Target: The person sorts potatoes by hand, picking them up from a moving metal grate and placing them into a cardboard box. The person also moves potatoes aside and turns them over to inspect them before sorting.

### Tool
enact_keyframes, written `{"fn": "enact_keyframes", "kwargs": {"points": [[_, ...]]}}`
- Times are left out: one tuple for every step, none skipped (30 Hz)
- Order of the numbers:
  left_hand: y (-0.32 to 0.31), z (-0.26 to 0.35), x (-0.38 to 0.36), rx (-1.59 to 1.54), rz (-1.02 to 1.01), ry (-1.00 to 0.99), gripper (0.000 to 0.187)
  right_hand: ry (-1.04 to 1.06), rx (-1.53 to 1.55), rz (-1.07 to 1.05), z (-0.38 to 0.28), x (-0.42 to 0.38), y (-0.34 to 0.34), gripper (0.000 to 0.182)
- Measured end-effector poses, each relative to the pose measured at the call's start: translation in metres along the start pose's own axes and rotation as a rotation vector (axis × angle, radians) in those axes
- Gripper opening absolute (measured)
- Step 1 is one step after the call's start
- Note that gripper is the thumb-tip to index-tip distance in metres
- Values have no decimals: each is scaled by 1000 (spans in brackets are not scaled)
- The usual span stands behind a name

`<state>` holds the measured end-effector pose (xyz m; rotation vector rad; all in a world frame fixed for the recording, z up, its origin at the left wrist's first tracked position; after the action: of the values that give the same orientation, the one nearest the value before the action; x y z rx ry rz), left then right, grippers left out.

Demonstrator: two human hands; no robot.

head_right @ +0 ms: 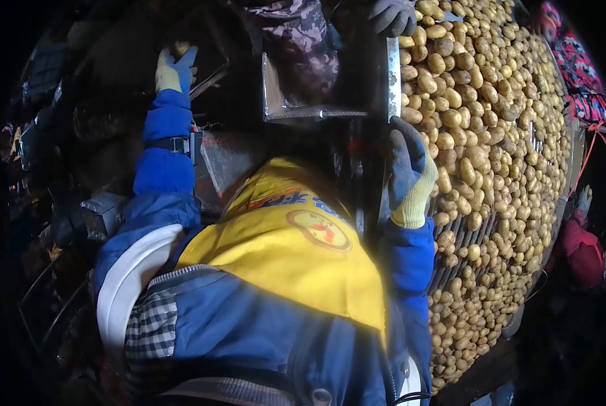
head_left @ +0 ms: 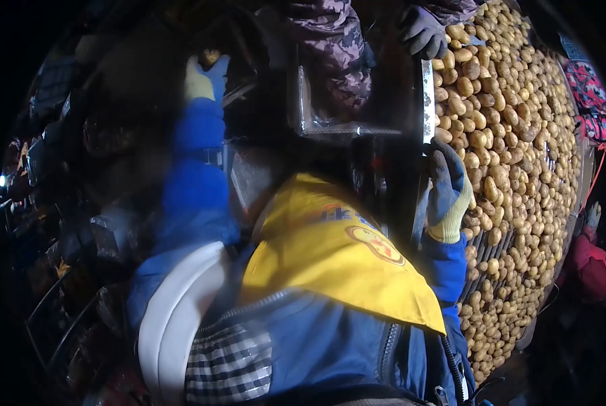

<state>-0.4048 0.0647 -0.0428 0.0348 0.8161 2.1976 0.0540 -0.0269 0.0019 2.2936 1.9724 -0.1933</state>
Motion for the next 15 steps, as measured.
{"fn": "enact_keyframes", "kwargs": {"points": [[-2,-67,67,-227,-279,191,81,8,0,13,-4,1,1,32],[-3,-25,10,-238,-23,125,70,23,13,9,-8,2,2,32],[-9,-16,-5,-402,-107,189,65,18,19,-5,-11,-3,4,32],[-10,-20,-24,-558,-182,271,61,-27,85,39,-11,-2,8,28],[-13,-21,-44,-646,-349,336,56,-59,129,60,-9,-5,12,28],[-20,-15,-56,-737,-521,379,54,-72,182,84,-7,-2,14,29],[-34,-17,-65,-851,-710,415,53,-69,187,94,-6,-1,14,29],[-44,-1,-87,-827,-715,450,55,-73,180,85,-6,-3,16,28],[-50,10,-105,-846,-788,459,57,-74,172,76,-6,-4,19,28],[-57,19,-117,-865,-862,463,60,-75,171,88,-5,-5,20,28],[-67,27,-127,-911,-919,501,63,-75,148,87,-4,-6,18,28],[-75,31,-135,-956,-977,539,66,-76,125,85,-4,-9,19,28],[-77,37,-143,-982,-1150,480,69,-77,125,99,-4,-12,21,28],[-80,43,-151,-958,-1184,443,69,-74,122,105,-3,-15,22,28],[-83,48,-159,-993,-1220,430,64,-72,119,110,-3,-18,24,29]]}}
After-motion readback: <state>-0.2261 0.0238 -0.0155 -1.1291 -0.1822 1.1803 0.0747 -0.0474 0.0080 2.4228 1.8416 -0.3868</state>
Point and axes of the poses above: each hand's wrist, its own x-axis towards the middle knuckle, its own y-axis out of the back of the hand, z = x × y, the point moved 3 cm from there along x, towards the middle knuckle, and after that the axes turned 9 degrees about x, right-handed, at the moved point
